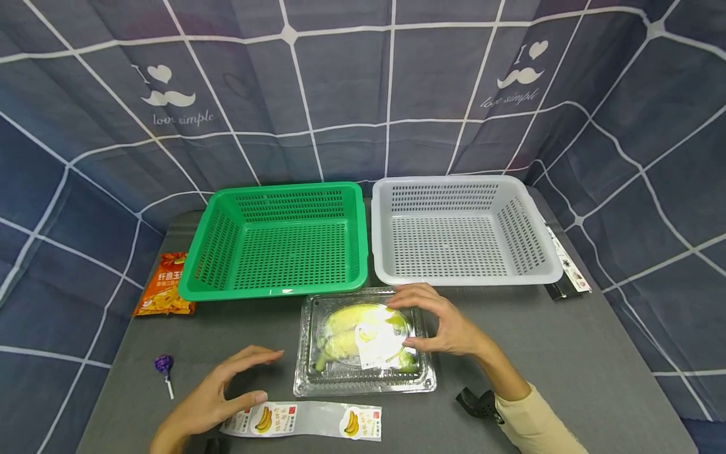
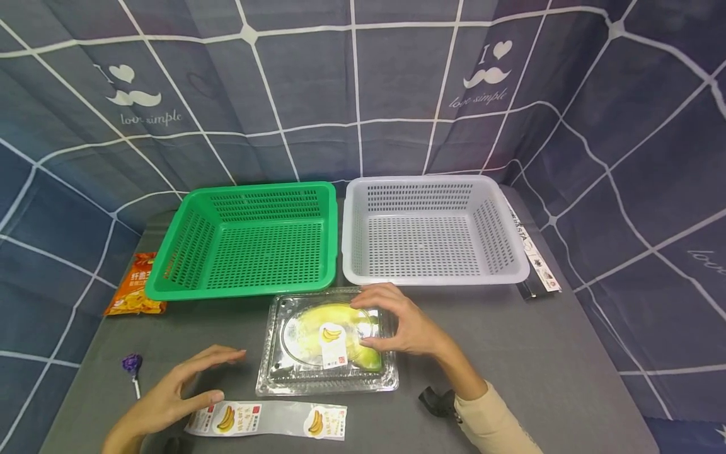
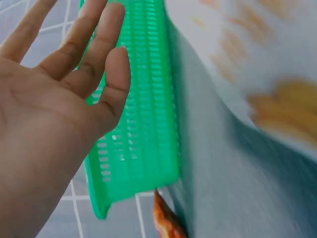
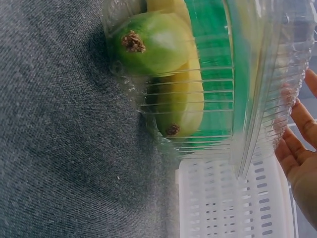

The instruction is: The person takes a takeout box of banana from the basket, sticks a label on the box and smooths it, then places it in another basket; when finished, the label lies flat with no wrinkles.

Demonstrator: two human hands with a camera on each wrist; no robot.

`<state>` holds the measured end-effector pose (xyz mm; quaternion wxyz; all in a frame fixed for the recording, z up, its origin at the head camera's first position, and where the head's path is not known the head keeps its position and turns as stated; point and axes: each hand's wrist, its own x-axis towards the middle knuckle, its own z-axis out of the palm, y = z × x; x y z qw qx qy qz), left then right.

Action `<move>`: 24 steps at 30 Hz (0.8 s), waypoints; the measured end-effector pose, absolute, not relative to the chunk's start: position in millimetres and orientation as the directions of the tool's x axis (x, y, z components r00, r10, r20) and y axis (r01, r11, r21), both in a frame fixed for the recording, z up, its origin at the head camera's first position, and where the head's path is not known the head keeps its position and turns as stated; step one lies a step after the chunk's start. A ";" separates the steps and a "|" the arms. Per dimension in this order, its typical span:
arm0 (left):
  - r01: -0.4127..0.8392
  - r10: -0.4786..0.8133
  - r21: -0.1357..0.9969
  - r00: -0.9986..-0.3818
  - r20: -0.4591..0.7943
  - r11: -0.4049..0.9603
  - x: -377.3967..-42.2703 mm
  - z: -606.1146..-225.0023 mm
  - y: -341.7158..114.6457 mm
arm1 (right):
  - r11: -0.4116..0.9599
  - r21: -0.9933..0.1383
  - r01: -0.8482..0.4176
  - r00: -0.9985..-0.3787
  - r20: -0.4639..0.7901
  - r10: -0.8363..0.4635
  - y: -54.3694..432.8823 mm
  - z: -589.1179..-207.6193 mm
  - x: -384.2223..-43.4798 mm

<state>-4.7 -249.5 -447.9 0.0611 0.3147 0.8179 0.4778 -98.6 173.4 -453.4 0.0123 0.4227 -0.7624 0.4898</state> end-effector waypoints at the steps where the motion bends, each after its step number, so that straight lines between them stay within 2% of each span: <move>1: 0.455 0.569 0.818 -0.798 0.199 0.351 -7.5 -446.7 -247.0 | 0.161 -0.736 -0.658 -0.641 0.435 -0.633 173.6 -453.2 -98.7; 9: 0.424 0.523 0.779 -0.839 0.147 0.462 -30.9 -442.3 -230.0 | 0.157 -0.724 -0.671 -0.633 0.449 -0.630 174.7 -452.6 -98.2; 18: 0.374 0.501 0.808 -0.858 0.115 0.455 -49.7 -445.4 -216.0 | 0.175 -0.725 -0.667 -0.643 0.441 -0.626 177.0 -452.0 -98.2; 24: 0.329 0.489 0.822 -0.869 0.071 0.465 -56.5 -448.6 -201.5 | 0.156 -0.716 -0.680 -0.648 0.489 -0.584 183.2 -453.9 -98.2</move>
